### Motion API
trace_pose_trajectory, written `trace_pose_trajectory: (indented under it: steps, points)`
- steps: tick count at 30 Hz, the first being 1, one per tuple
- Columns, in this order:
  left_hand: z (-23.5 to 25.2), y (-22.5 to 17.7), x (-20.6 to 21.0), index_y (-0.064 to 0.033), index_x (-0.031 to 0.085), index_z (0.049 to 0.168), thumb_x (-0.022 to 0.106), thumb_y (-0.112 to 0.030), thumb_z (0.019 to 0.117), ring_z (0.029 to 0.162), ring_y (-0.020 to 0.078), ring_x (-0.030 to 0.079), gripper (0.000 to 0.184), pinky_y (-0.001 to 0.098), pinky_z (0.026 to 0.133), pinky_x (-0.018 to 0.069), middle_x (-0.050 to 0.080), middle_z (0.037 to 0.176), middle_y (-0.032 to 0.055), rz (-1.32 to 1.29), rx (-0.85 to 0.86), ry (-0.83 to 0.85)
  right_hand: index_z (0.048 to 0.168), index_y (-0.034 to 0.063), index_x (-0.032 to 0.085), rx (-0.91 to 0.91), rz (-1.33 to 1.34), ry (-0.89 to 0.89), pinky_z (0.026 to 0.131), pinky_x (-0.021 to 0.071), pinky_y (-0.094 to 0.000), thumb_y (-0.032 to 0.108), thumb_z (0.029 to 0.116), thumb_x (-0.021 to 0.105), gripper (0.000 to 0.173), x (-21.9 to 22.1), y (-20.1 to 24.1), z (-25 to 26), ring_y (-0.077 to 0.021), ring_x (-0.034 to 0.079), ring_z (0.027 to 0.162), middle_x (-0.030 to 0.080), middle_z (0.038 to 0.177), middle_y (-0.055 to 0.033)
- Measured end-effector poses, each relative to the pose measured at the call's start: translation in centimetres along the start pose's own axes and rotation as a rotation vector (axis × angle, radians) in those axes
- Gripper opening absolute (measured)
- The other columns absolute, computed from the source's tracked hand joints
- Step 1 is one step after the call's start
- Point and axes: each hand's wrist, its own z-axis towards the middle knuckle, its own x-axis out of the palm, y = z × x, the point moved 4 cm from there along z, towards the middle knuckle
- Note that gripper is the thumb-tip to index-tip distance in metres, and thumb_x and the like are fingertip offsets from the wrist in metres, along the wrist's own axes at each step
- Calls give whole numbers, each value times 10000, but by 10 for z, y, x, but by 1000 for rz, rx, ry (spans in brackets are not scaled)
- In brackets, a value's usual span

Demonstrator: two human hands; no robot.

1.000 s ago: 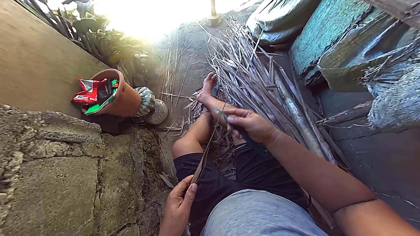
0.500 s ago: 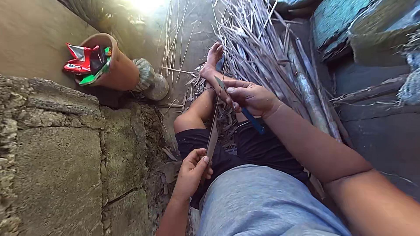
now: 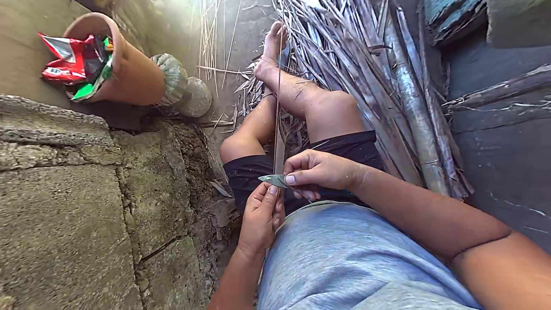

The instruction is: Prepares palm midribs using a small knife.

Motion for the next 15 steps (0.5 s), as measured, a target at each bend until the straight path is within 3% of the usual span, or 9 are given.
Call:
trace_pose_trajectory:
  steps: [10,15]
  points:
    - [-14,-9,8,-80,589,1013,450,-213,1099,429,15,416,211,159,409,378,435,588,-69,-89,-51,114,947,-7,657,-240,-86,3,475,520,-202,79,1027,557,154,-21,15,1,-75,614,520,676,689,-54]
    - [-22,-7,7,-82,601,1015,469,-241,1099,437,17,432,223,162,415,386,447,595,-64,-130,-104,180,1000,18,677,-346,-114,-165,454,514,-216,134,1046,529,194,-44,35,1,-74,592,502,675,701,-48]
